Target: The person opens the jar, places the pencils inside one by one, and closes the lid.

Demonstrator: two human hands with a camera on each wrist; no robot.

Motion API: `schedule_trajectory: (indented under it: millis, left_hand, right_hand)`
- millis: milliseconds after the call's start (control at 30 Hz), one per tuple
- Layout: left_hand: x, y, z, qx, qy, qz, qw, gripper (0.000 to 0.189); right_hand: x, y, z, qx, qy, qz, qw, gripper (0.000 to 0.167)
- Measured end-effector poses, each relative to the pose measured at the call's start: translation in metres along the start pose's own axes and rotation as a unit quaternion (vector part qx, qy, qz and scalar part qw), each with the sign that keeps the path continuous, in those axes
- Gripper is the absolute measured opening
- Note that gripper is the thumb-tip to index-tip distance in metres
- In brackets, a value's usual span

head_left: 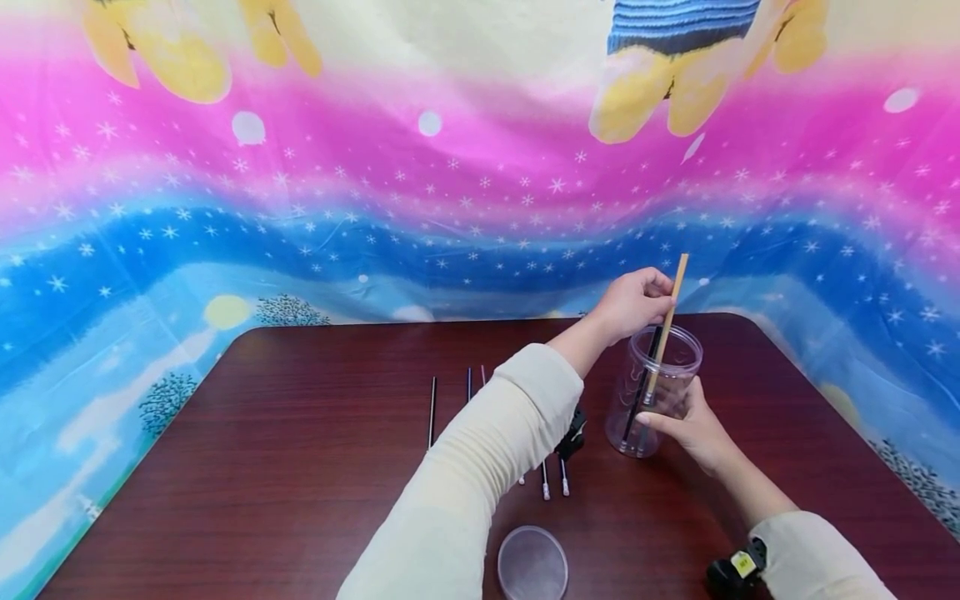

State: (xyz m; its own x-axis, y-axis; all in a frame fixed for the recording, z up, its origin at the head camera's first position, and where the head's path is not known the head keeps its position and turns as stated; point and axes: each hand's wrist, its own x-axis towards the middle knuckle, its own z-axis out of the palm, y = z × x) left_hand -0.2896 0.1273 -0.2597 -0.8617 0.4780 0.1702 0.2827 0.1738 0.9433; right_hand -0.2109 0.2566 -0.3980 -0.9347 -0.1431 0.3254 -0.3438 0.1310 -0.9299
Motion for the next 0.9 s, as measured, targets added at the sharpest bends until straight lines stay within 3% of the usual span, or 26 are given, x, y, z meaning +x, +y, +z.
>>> schedule_trajectory:
  millis: [267, 900]
  left_hand:
    - [0.000, -0.006, -0.003, 0.025, 0.011, 0.002, 0.9996, 0.005]
    - [0.000, -0.014, -0.004, 0.042, 0.009, 0.024, 0.9988, 0.013]
  right_hand:
    - [0.000, 0.001, 0.000, 0.014, 0.001, -0.016, 0.9998, 0.064]
    - [0.001, 0.004, -0.001, -0.006, 0.005, 0.001, 1.0000, 0.067]
